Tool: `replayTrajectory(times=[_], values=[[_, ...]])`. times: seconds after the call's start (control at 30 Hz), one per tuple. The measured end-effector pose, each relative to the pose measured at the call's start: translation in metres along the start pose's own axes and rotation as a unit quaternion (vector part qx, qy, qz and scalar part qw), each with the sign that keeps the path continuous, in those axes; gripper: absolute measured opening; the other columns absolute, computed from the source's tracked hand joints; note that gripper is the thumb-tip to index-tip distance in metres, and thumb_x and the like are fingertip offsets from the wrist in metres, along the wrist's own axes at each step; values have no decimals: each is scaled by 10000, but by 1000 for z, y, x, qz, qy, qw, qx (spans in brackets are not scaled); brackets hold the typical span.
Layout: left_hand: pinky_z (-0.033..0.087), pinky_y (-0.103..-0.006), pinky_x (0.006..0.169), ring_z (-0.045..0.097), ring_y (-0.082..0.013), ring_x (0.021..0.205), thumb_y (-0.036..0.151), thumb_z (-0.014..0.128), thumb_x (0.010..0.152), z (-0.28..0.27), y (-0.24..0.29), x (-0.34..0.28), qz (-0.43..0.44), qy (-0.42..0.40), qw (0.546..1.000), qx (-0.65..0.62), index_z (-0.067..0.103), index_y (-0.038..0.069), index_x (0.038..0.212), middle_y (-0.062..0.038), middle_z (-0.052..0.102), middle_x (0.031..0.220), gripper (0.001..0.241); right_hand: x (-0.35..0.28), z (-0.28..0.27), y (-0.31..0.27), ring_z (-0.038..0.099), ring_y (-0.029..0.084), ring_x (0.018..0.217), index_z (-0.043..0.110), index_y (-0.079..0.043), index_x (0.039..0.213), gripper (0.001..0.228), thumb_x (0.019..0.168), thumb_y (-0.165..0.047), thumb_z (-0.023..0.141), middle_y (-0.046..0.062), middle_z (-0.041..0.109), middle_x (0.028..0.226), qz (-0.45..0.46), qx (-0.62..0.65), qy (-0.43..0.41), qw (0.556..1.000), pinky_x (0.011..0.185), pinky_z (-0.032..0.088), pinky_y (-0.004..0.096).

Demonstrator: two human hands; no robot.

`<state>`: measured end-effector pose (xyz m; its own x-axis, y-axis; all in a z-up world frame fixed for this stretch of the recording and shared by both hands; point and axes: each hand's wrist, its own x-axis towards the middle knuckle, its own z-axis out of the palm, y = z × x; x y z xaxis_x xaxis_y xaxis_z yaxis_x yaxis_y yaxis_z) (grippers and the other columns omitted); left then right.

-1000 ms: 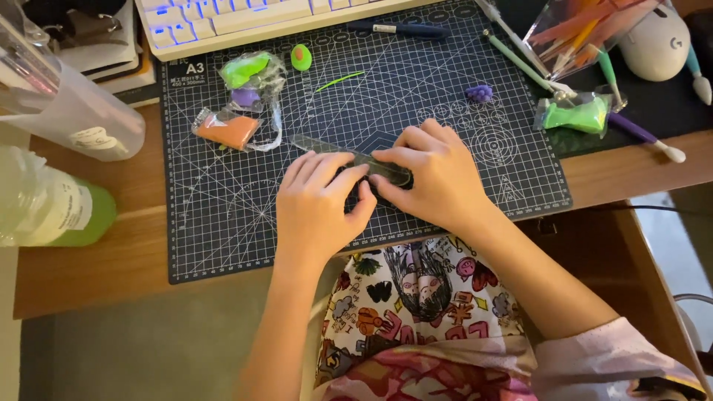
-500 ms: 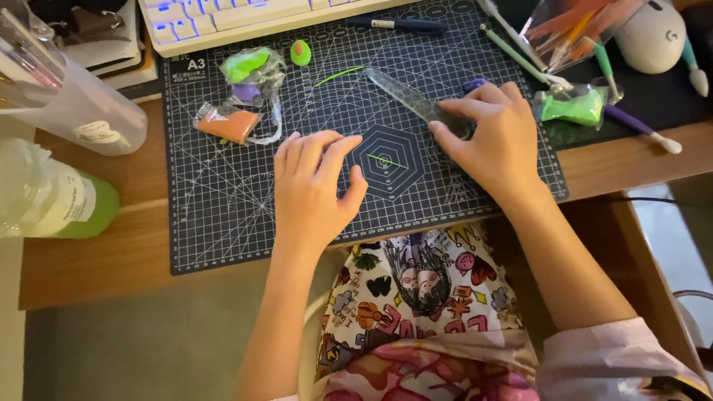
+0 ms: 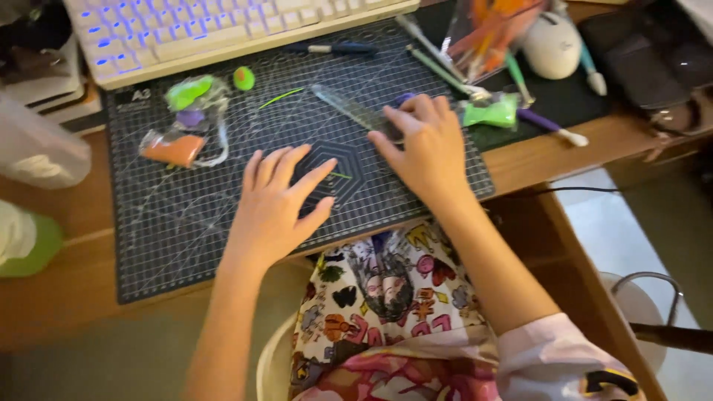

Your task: The person uses a clear plastic ruler to flatten and shape a small piece of green clay on a cutting mat. They then pick up a thin metal tool and use it to refine the edges and details of the green clay piece.

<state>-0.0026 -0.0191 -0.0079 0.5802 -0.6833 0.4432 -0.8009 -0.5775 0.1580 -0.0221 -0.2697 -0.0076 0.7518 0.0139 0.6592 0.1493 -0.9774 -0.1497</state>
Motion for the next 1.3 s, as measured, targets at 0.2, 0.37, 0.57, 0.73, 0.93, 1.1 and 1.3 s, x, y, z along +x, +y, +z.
replayTrajectory(times=[0.2,0.37,0.57,0.73,0.93,1.1,1.3], values=[[309,-545,1077,465,-295,1234,371,604,912,1,0,-3,26,47,997,61,687,266,1215,-87,562,1255,331,-10,-1,-3,588,262,836,769,-136,986,296,759,-323,799,47,625,877,13,17,42,999,700,486,365],[317,-522,1089,468,-257,1235,388,616,914,5,-5,-7,28,73,995,56,714,276,1105,-36,559,1230,243,-12,3,-2,582,211,807,770,-157,962,222,773,-274,772,5,608,835,26,49,69,996,682,475,323],[341,-491,1092,502,-230,1197,390,618,901,2,1,-5,24,83,995,55,728,273,1031,1,577,1180,206,-14,1,-1,603,233,807,757,-163,938,198,752,-231,764,19,611,806,27,79,87,993,698,500,337],[337,-511,1085,494,-244,1199,440,588,907,3,0,-4,12,41,997,57,706,265,1133,-24,569,1219,309,-9,-11,-5,615,243,789,766,-119,951,170,791,-170,741,47,630,787,39,132,62,988,707,509,340],[329,-529,1100,495,-279,1232,424,595,885,-11,7,3,-7,-7,999,51,636,200,1279,-75,562,1306,455,-5,-20,-9,565,246,778,739,-77,1009,185,854,-169,698,56,633,817,47,174,33,983,674,486,352],[362,-532,1102,521,-270,1215,401,622,858,-18,11,5,-26,-3,998,61,692,168,1191,-75,599,1281,413,-3,-25,-11,486,206,778,716,-68,1067,215,929,-214,639,30,629,860,71,209,2,975,632,433,335],[354,-534,1091,504,-264,1234,442,589,861,-14,7,7,-34,-40,997,63,657,194,1250,-73,582,1313,466,1,-29,-12,492,191,790,717,-74,1066,222,926,-222,629,21,646,872,90,229,-10,969,618,439,320]])
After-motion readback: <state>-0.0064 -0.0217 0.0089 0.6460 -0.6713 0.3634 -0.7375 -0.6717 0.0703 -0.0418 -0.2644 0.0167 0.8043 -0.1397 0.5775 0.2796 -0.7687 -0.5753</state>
